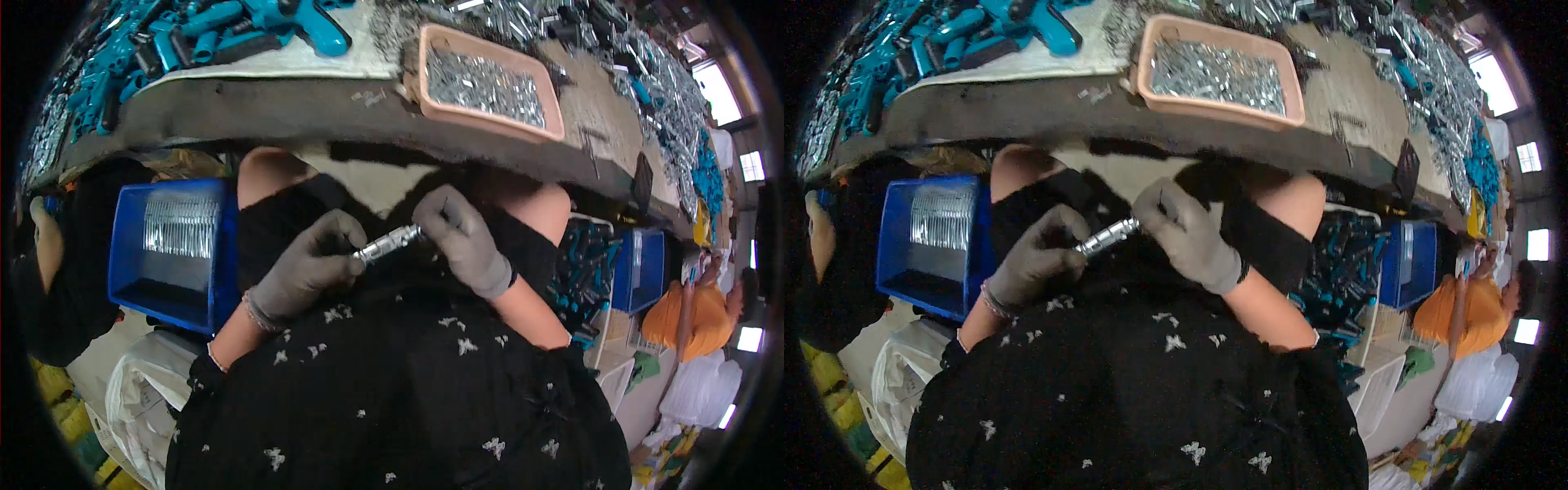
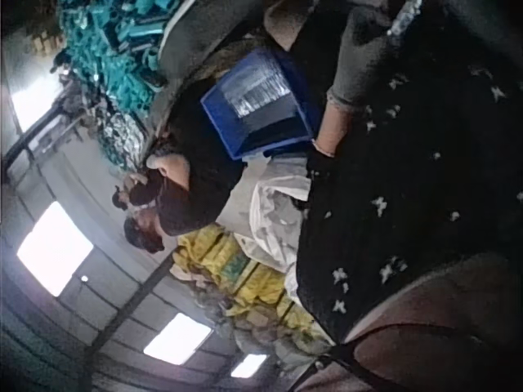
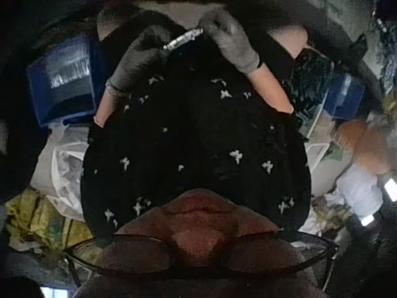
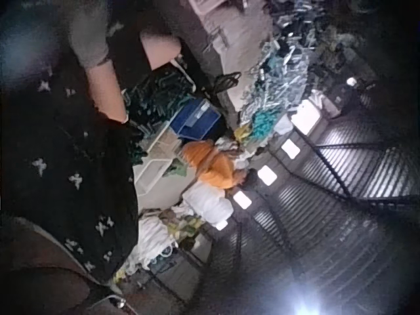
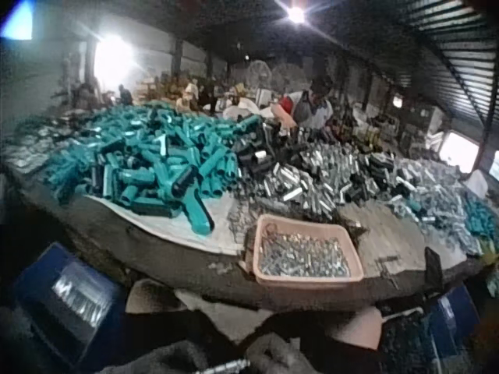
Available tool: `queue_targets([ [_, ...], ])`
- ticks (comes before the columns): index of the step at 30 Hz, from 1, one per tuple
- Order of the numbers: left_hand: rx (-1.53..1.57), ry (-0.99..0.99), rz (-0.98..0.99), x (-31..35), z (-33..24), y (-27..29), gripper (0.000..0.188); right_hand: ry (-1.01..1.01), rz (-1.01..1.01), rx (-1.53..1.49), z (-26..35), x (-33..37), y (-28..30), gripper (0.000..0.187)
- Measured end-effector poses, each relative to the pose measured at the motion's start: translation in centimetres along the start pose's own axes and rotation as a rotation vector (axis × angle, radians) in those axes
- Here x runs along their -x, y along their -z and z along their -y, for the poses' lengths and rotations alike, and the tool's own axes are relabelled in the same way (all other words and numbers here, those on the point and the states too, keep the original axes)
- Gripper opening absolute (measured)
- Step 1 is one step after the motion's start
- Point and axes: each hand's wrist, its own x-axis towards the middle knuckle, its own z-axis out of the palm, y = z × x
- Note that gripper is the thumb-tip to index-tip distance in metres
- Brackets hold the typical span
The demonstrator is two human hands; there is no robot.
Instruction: The person assembles tools by fitting metal barrels, springs, and plastic housings together and inserting pins into the assemblies by hand.
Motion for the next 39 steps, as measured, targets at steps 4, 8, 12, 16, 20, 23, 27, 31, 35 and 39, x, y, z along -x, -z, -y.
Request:
queue_targets([
  [4, 0.109, -0.002, 0.005, 1.3, -1.1, 0.6, 0.022, 0.071, 0.113, 0.260, 1.3, -1.4, -0.2, 0.011],
  [8, 0.132, -0.054, -0.061, 2.6, -1.4, 2.5, 0.021, 0.193, -0.058, 0.598, 7.5, -6.2, 0.4, 0.018],
  [12, 0.157, -0.098, -0.113, 3.7, -1.6, 3.4, 0.021, 0.320, -0.092, 0.640, 13.1, -15.8, -0.9, 0.017],
  [16, 0.257, -0.106, -0.088, 4.2, -1.2, 3.8, 0.020, 0.364, -0.142, 0.970, 12.4, -28.5, 1.1, 0.027],
  [20, 0.144, -0.048, -0.192, 5.5, -2.1, 4.1, 0.018, 0.016, -0.068, 1.174, 10.2, -34.5, 2.9, 0.032],
  [23, 0.189, -0.056, -0.219, 5.9, -1.9, 4.2, 0.017, -0.023, -0.167, 1.278, 8.2, -36.6, 1.8, 0.035],
  [27, 0.158, -0.125, -0.200, 5.3, -1.5, 4.6, 0.017, -0.235, -0.112, 1.407, 8.0, -37.6, 0.0, 0.036],
  [31, -0.065, -0.144, -0.181, 4.7, -1.7, 4.7, 0.018, -0.245, -0.124, 1.527, 8.0, -35.3, -1.2, 0.036],
  [35, 0.027, -0.146, -0.158, 4.3, -1.7, 4.2, 0.019, -0.126, -0.064, 1.659, 7.3, -34.8, -0.5, 0.035],
  [39, -0.142, -0.183, -0.132, 3.9, -1.3, 4.0, 0.017, 0.103, -0.130, 1.705, 6.1, -34.6, 1.0, 0.036],
])
